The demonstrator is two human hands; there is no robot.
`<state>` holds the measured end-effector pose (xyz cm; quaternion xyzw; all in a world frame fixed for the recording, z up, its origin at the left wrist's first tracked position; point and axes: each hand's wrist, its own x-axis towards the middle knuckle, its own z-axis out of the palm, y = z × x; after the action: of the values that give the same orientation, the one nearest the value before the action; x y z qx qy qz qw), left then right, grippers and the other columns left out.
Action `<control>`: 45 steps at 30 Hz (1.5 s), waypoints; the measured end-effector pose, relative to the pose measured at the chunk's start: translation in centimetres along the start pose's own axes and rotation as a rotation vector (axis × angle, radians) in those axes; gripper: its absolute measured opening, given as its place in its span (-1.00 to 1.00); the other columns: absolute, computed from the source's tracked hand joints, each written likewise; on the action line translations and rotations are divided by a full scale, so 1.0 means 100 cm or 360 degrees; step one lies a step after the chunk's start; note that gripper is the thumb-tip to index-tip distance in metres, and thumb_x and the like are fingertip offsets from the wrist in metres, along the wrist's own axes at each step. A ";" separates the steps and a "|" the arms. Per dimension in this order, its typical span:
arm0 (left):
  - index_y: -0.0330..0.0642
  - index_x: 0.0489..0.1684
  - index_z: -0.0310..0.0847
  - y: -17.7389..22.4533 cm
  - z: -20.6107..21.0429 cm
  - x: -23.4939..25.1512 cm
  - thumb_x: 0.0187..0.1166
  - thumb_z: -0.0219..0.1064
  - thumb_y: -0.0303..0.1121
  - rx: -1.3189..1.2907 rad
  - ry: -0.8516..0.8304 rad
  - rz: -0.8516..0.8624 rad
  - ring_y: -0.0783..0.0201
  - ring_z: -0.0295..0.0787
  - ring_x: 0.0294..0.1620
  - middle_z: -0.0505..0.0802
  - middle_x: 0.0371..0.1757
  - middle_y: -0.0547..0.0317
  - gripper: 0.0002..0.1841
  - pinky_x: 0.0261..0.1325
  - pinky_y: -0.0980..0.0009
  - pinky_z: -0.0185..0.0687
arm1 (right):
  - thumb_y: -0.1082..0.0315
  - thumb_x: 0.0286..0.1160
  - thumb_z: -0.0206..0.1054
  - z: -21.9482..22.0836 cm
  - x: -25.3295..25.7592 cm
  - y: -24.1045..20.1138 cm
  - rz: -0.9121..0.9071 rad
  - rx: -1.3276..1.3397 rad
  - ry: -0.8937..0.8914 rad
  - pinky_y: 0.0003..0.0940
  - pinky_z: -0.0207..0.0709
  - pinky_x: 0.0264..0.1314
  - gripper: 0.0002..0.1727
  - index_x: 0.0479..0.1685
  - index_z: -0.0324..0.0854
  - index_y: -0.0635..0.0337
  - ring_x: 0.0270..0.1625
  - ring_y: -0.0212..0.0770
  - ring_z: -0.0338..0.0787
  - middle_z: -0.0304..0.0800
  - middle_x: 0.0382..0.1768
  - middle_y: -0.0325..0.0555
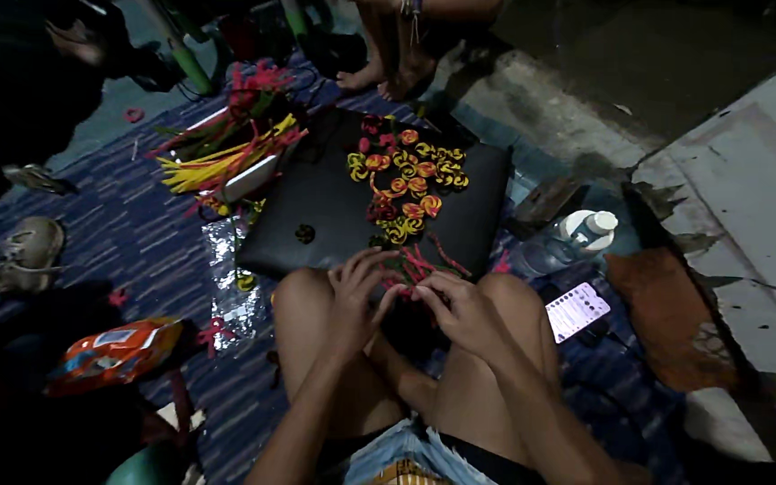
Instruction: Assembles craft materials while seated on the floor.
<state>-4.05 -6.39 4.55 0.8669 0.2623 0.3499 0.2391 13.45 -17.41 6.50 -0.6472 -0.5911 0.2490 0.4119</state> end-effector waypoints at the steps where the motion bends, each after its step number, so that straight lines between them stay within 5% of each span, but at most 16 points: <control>1: 0.02 -0.15 0.82 -0.001 0.000 0.001 0.68 0.28 -0.05 -0.0050 0.0019 -0.0011 0.22 0.52 0.56 0.83 0.34 0.22 -0.73 0.57 -0.01 0.12 | 0.23 0.77 0.12 0.001 0.002 0.000 -0.0011 -0.0028 0.0054 -0.37 0.64 0.03 -0.64 -0.11 0.82 0.22 -0.12 -0.28 0.78 0.83 -0.17 -0.07; 6: 0.23 -0.12 0.72 0.000 0.014 -0.010 0.63 0.40 -0.12 0.0355 0.0561 0.0244 0.36 0.49 0.46 0.75 0.26 0.36 -0.93 0.54 0.27 0.11 | 0.34 0.56 0.35 0.027 0.011 -0.001 -0.0047 0.0181 0.0577 -0.80 0.53 -0.18 -0.77 -0.16 0.88 0.31 -0.30 -0.61 0.68 0.81 -0.32 -0.12; 9: 0.19 -0.21 0.72 0.006 0.023 -0.013 0.65 0.36 -0.07 0.0169 0.0626 0.0001 0.36 0.46 0.46 0.74 0.19 0.34 -0.87 0.60 0.27 0.08 | 0.52 0.49 0.36 0.034 0.012 -0.006 -0.0042 0.0650 0.0657 -0.81 0.61 -0.10 -0.83 -0.15 0.84 0.44 -0.24 -0.69 0.73 0.85 -0.27 -0.18; 12: -0.18 -0.23 0.81 0.010 0.019 -0.005 0.58 0.34 -0.25 -0.0672 0.0237 -0.0558 0.30 0.47 0.49 0.77 0.24 0.11 -0.80 0.58 0.21 0.23 | 0.52 0.48 0.39 0.033 0.016 0.006 -0.0105 0.0816 0.0604 -0.75 0.66 -0.07 -0.85 -0.15 0.86 0.38 -0.21 -0.68 0.75 0.88 -0.24 -0.28; 14: -0.36 -0.14 0.75 -0.003 0.012 0.001 0.60 0.26 -0.38 -0.0991 -0.0094 -0.0694 0.42 0.57 0.37 0.77 0.20 0.09 -0.79 0.49 0.42 0.45 | 0.45 0.44 0.48 0.028 0.019 0.024 -0.0256 0.0707 0.0526 -0.72 0.70 0.00 -0.88 -0.19 0.88 0.32 -0.15 -0.62 0.80 0.91 -0.22 -0.25; 16: -0.27 -0.16 0.77 -0.022 0.004 0.005 0.61 0.26 -0.35 -0.0919 -0.0369 -0.0616 0.42 0.61 0.32 0.80 0.12 0.18 -0.80 0.48 0.33 0.46 | 0.32 0.49 0.50 0.018 0.020 0.041 -0.0451 0.0347 0.0362 -0.62 0.66 0.09 -0.83 -0.21 0.91 0.24 -0.11 -0.50 0.82 0.94 -0.22 -0.18; 18: -0.14 -0.16 0.81 -0.037 -0.008 0.010 0.62 0.29 -0.26 -0.0691 -0.0636 -0.0518 0.26 0.53 0.42 0.78 0.17 0.20 -0.80 0.52 -0.02 0.24 | 0.21 0.55 0.43 0.012 0.019 0.045 -0.0521 -0.0106 0.0198 -0.43 0.67 0.05 -0.79 -0.21 0.94 0.10 -0.12 -0.33 0.84 0.96 -0.22 -0.19; 22: -0.05 -0.22 0.89 -0.036 -0.012 0.023 0.55 0.43 -0.20 -0.0210 -0.0770 -0.0343 -0.09 0.36 0.59 0.74 0.30 0.07 -0.83 0.53 -0.34 0.05 | 0.30 0.54 0.36 0.018 0.014 0.034 -0.0446 -0.0677 0.0058 -0.04 0.76 -0.16 -0.79 -0.24 0.89 0.18 -0.18 0.03 0.90 0.91 -0.30 -0.03; 26: -0.04 -0.26 0.85 -0.012 0.004 0.021 0.53 0.43 -0.23 0.0234 -0.0392 -0.0017 -0.20 0.32 0.67 0.74 0.34 -0.01 -0.87 0.58 -0.38 -0.03 | 0.30 0.56 0.34 0.022 0.008 0.024 -0.0131 -0.0704 0.0271 -0.04 0.78 -0.19 -0.77 -0.20 0.86 0.26 -0.23 0.03 0.93 0.91 -0.28 0.05; 29: 0.12 -0.16 0.77 0.005 0.030 0.005 0.57 0.41 -0.17 0.0436 0.0235 0.0080 -0.02 0.44 0.54 0.76 0.24 0.09 -0.91 0.53 -0.10 0.10 | 0.32 0.56 0.37 0.019 0.004 0.019 0.0143 0.0040 0.0570 -0.60 0.70 -0.15 -0.78 -0.14 0.87 0.27 -0.27 -0.47 0.83 0.92 -0.24 -0.12; 31: 0.16 -0.18 0.73 0.009 0.039 -0.003 0.63 0.34 -0.10 0.0258 0.0364 -0.0080 0.07 0.41 0.50 0.71 0.21 0.12 -0.88 0.52 0.01 0.05 | 0.47 0.52 0.38 0.019 0.004 0.013 0.0221 0.0663 0.0639 -0.74 0.66 -0.28 -0.85 -0.15 0.81 0.40 -0.38 -0.64 0.75 0.87 -0.33 -0.22; 34: -0.01 -0.27 0.82 0.004 0.036 -0.006 0.56 0.35 -0.09 -0.0286 0.0218 -0.0431 0.05 0.40 0.50 0.70 0.25 0.04 -0.77 0.55 -0.09 0.12 | 0.50 0.54 0.33 0.013 0.001 0.023 0.0064 0.0762 0.0471 -0.73 0.65 -0.19 -0.84 -0.16 0.80 0.43 -0.35 -0.65 0.75 0.87 -0.33 -0.24; 39: 0.11 -0.23 0.83 -0.013 0.015 -0.005 0.61 0.27 0.01 -0.0042 -0.0054 -0.0238 -0.08 0.26 0.59 0.64 0.34 0.03 -0.72 0.50 -0.25 -0.04 | 0.27 0.62 0.34 -0.002 0.000 0.039 -0.0473 -0.0138 0.0216 -0.33 0.73 0.02 -0.76 -0.15 0.91 0.18 -0.13 -0.19 0.89 0.94 -0.23 -0.07; 42: 0.09 -0.24 0.85 -0.016 0.001 -0.007 0.62 0.27 0.03 0.0097 -0.0131 -0.0079 -0.18 0.29 0.61 0.67 0.33 -0.10 -0.68 0.60 -0.31 -0.08 | 0.29 0.67 0.28 -0.010 -0.001 0.012 -0.0253 -0.0368 -0.0116 0.03 0.70 0.16 -0.74 -0.06 0.88 0.21 0.07 0.06 0.89 0.93 -0.09 0.04; 45: -0.04 -0.25 0.84 -0.004 -0.007 -0.010 0.64 0.25 0.02 0.0315 -0.0197 0.0058 -0.34 0.35 0.58 0.68 0.27 -0.33 -0.64 0.66 -0.32 -0.05 | 0.34 0.70 0.22 -0.003 -0.002 0.000 0.0012 -0.0380 -0.0229 0.16 0.61 0.26 -0.71 -0.01 0.83 0.33 0.18 0.16 0.85 0.90 0.00 0.16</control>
<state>-5.24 -6.58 4.30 0.9109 0.2645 0.2725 0.1615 13.67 -17.73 6.63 -0.6743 -0.6421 0.2243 0.2877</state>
